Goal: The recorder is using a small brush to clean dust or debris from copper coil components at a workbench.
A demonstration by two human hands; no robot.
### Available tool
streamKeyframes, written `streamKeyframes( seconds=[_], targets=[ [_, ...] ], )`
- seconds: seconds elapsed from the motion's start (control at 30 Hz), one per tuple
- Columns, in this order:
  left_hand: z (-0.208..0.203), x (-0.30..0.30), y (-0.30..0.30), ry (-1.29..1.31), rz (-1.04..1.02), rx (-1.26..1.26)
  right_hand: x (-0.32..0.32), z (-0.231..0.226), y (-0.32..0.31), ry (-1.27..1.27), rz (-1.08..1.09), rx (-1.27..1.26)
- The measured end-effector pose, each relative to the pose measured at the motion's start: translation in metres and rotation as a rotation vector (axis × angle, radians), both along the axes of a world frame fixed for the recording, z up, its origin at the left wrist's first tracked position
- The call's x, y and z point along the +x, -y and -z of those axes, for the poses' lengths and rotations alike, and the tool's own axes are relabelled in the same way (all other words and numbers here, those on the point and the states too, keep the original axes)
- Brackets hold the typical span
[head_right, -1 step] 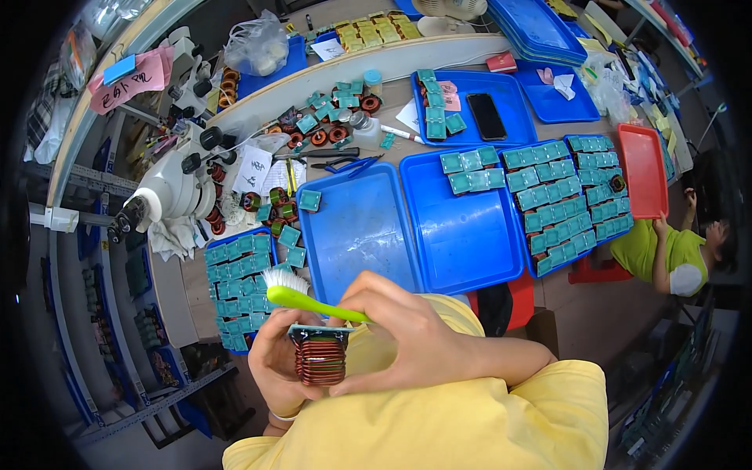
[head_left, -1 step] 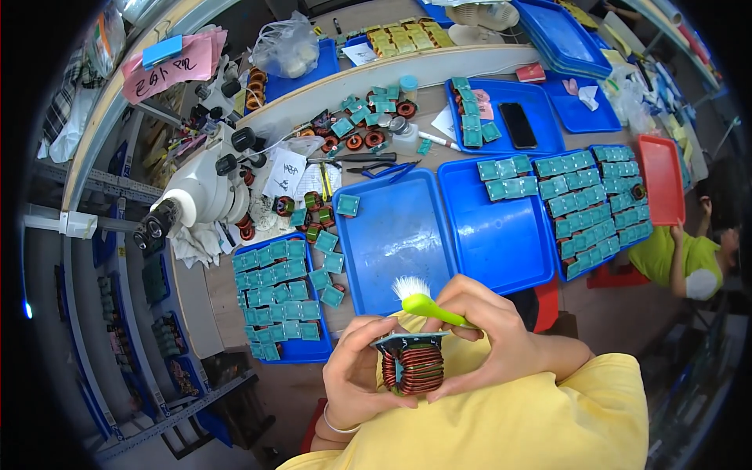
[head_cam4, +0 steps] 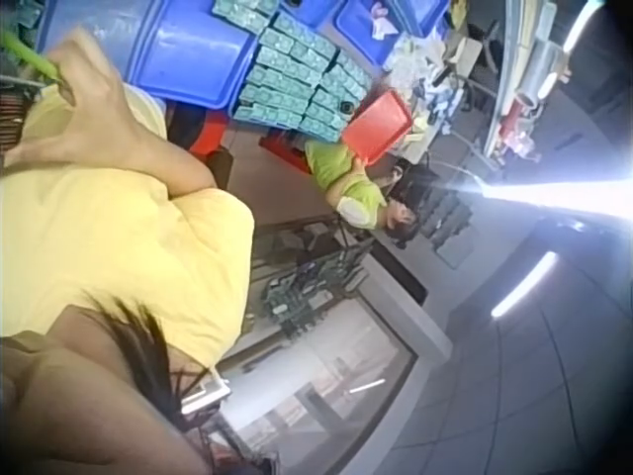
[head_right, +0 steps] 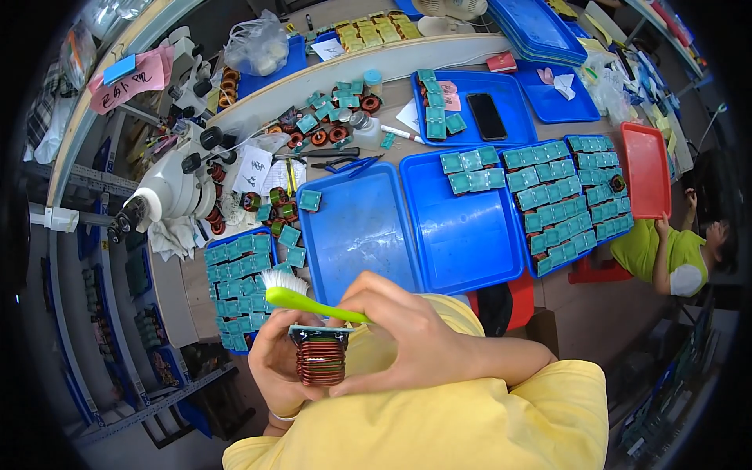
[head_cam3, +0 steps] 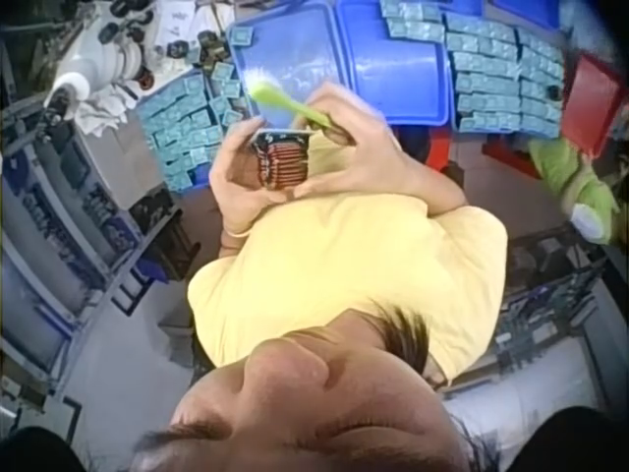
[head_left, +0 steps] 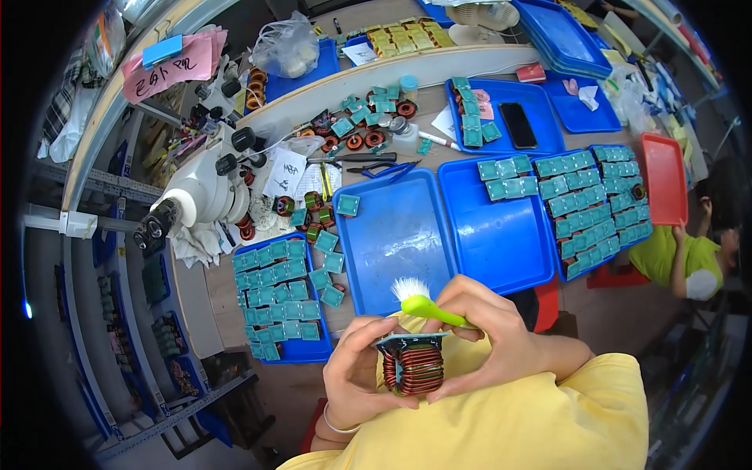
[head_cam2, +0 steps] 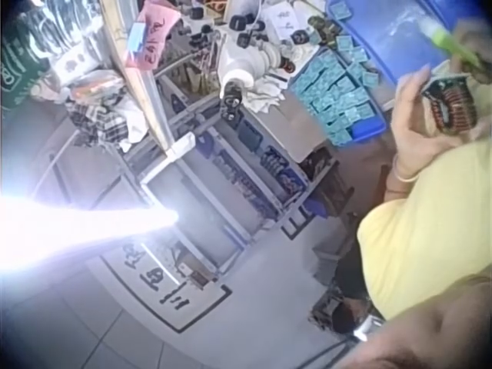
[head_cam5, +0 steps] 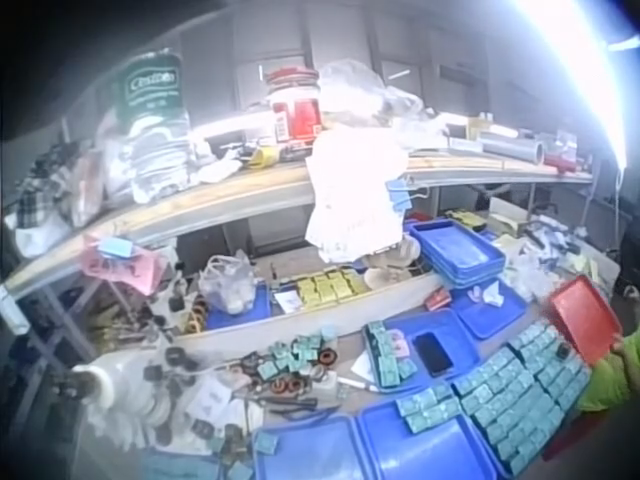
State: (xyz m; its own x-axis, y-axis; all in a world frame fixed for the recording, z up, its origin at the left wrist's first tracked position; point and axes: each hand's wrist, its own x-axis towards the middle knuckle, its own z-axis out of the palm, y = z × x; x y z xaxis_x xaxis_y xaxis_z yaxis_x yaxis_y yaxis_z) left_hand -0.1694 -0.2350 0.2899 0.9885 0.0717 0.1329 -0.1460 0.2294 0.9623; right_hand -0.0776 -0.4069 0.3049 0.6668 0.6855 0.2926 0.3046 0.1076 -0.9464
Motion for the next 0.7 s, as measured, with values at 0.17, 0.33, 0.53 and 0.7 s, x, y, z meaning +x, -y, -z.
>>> streamKeyframes(
  seconds=[0.17,0.33,0.53,0.7],
  targets=[
    [-0.006,0.004,0.001,0.016,0.007,0.179,0.004,-0.01,0.004,0.022,-0.035,-0.069],
    [-0.002,0.002,0.004,0.015,-0.212,0.345,0.022,-0.018,0.028,0.206,-0.014,-0.265],
    [0.0,0.007,-0.004,0.196,-0.25,0.679,0.027,-0.004,0.034,0.364,-0.111,-0.472],
    [0.011,0.009,0.001,0.13,-0.321,0.639,0.03,-0.008,0.021,0.365,-0.002,-0.576]
  ],
)
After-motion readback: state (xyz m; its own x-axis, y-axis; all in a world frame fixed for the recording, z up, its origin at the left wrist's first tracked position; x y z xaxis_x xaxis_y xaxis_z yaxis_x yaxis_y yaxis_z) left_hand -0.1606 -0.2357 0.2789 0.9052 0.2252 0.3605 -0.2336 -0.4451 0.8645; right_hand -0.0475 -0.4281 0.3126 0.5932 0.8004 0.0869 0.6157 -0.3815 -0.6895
